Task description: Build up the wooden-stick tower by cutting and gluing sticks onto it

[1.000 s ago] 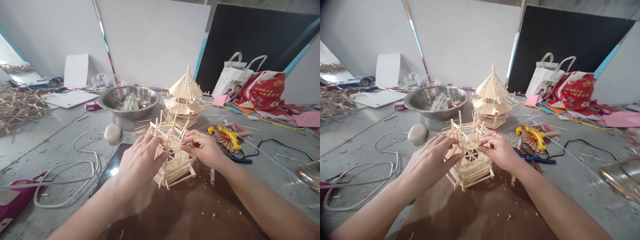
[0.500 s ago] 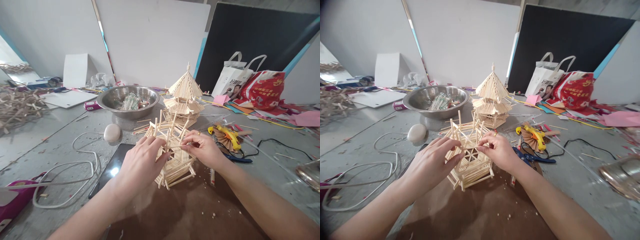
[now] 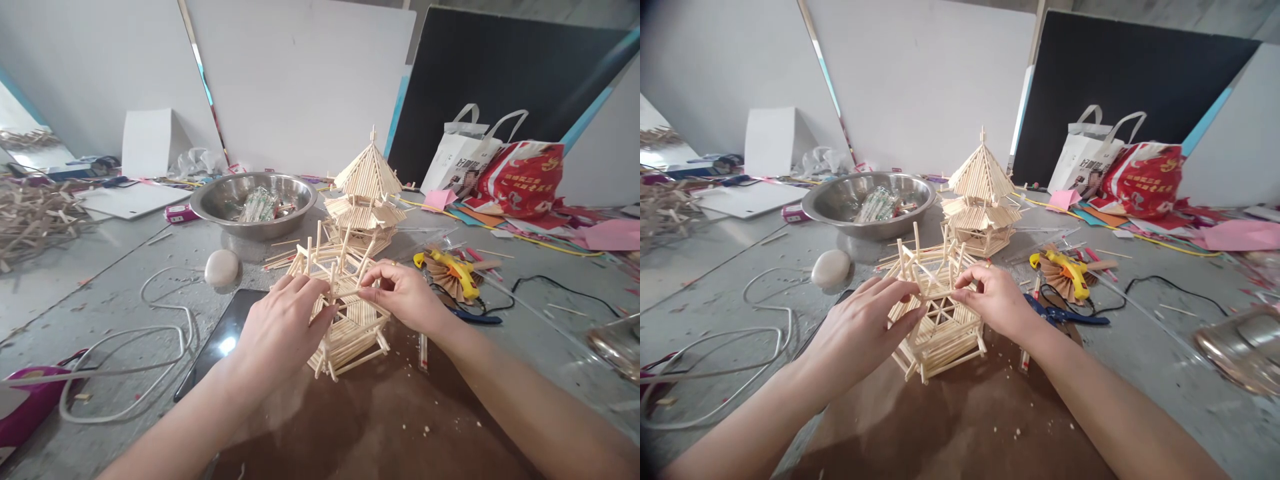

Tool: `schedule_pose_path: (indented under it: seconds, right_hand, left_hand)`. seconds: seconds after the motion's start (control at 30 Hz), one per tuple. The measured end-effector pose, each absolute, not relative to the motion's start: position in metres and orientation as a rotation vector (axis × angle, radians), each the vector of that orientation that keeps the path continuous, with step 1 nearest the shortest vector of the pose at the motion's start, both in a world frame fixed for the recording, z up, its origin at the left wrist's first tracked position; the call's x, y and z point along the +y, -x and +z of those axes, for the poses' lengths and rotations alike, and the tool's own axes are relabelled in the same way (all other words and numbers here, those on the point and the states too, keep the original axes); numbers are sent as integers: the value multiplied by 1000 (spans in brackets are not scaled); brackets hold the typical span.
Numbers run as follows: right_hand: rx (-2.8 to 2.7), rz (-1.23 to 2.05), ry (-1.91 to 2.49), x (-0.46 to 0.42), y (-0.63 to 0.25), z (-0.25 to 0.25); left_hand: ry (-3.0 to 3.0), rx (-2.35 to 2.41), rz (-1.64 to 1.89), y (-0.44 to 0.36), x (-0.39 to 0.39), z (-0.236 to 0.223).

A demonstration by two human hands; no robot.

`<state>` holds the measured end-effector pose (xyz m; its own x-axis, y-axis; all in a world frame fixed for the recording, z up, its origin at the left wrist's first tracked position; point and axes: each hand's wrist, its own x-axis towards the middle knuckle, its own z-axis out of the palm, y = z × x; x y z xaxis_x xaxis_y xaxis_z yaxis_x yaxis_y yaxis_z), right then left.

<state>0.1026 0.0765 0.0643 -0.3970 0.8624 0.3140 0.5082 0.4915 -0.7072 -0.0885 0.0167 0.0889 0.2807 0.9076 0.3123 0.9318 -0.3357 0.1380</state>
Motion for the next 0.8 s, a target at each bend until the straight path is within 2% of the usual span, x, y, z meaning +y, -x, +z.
schedule_pose_path:
  seconds: [0.8]
  right_hand:
    - [-2199, 714, 931, 77, -107, 69]
  left_hand:
    - [2457, -1766, -502, 89, 15, 89]
